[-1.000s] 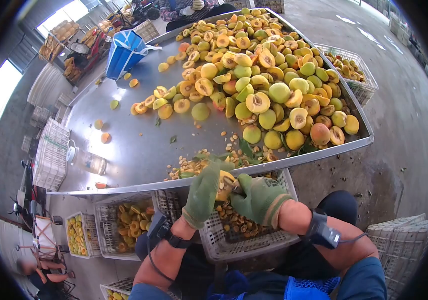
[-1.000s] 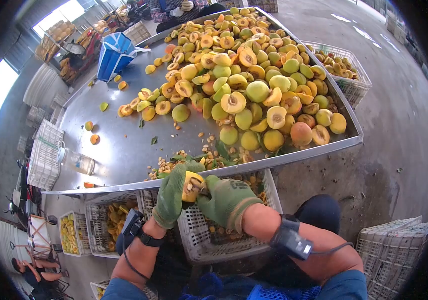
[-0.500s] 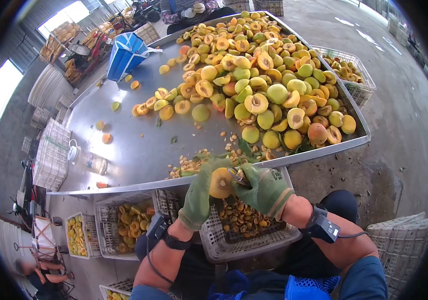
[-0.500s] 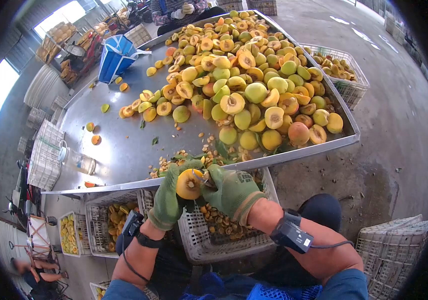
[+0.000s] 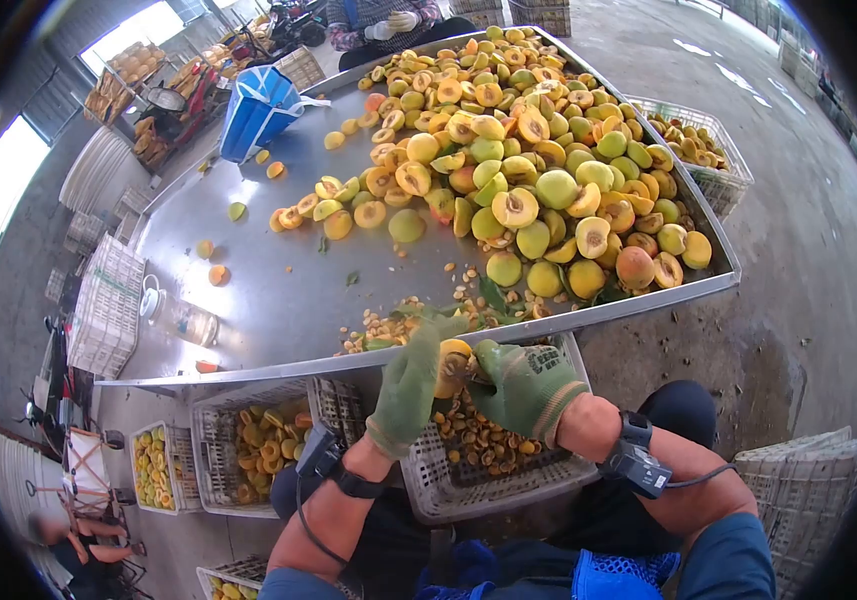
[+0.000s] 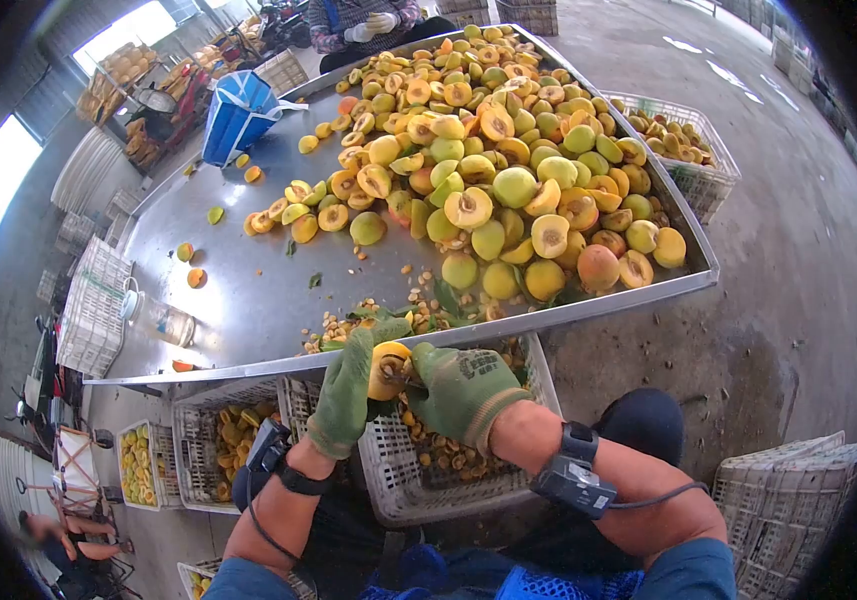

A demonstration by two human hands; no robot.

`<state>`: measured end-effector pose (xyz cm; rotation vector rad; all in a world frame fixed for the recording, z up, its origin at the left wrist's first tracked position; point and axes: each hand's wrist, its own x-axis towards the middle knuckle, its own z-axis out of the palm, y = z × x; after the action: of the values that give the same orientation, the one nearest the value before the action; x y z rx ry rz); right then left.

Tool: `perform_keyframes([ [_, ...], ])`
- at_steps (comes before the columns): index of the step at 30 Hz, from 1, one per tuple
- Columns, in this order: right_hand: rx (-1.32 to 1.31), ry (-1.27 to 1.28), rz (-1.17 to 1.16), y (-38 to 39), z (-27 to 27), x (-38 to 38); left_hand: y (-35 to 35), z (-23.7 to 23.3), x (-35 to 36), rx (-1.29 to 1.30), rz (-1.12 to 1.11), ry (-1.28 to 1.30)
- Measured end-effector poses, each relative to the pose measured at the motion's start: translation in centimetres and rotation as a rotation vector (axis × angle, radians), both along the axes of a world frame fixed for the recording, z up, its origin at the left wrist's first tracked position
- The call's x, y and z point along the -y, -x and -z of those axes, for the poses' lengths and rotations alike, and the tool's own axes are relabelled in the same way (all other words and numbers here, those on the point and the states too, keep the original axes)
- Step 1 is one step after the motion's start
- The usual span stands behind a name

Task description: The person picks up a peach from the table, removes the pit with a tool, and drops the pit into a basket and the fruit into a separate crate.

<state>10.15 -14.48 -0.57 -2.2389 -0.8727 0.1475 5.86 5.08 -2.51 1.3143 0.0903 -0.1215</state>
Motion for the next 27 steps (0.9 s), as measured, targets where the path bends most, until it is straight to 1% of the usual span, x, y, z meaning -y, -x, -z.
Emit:
perform_keyframes([
  [4, 0.008, 0.089, 0.032, 0.4, 0.3, -0.3, 0.2, 1.2, 0.4, 0.14, -0.012, -0.164],
  [7, -0.018, 0.157, 0.036, 0.5, 1.3, -0.5, -0.2, 0.8, 0.6, 0.086, 0.029, -0.256],
  [10, 0.014, 0.164, 0.014, 0.7, 1.1, -0.4, 0.2, -0.6, 1.1, 0.01, 0.049, -0.296],
  [13, 0.027, 0.166, -0.02, 0.8, 1.6, -0.3, 0.1, -0.3, 1.0, 0.295, 0.061, -0.679],
  [16, -0.06, 0.143, 0.009, 1.0, 1.9, -0.5, 0.4, -1.6, 2.0, 0.031, -0.031, -0.484],
  [19, -0.041, 0.104, -0.003, 1.0, 2.7, -0.6, 0.5, -2.1, 2.3, 0.106, -0.058, -0.548],
  [22, 0.007, 0.101, -0.004, 1.2, 2.1, -0.3, 0.4, -1.9, 2.3, 0.025, -0.052, -0.493],
  [25, -0.068, 0.136, 0.005, 1.1, 2.4, -0.4, 0.5, -2.0, 2.4, 0.091, -0.028, -0.597],
  [27, -0.09, 0.116, 0.014, 1.2, 2.6, -0.5, 0.5, -1.9, 2.6, 0.125, -0.059, -0.607],
])
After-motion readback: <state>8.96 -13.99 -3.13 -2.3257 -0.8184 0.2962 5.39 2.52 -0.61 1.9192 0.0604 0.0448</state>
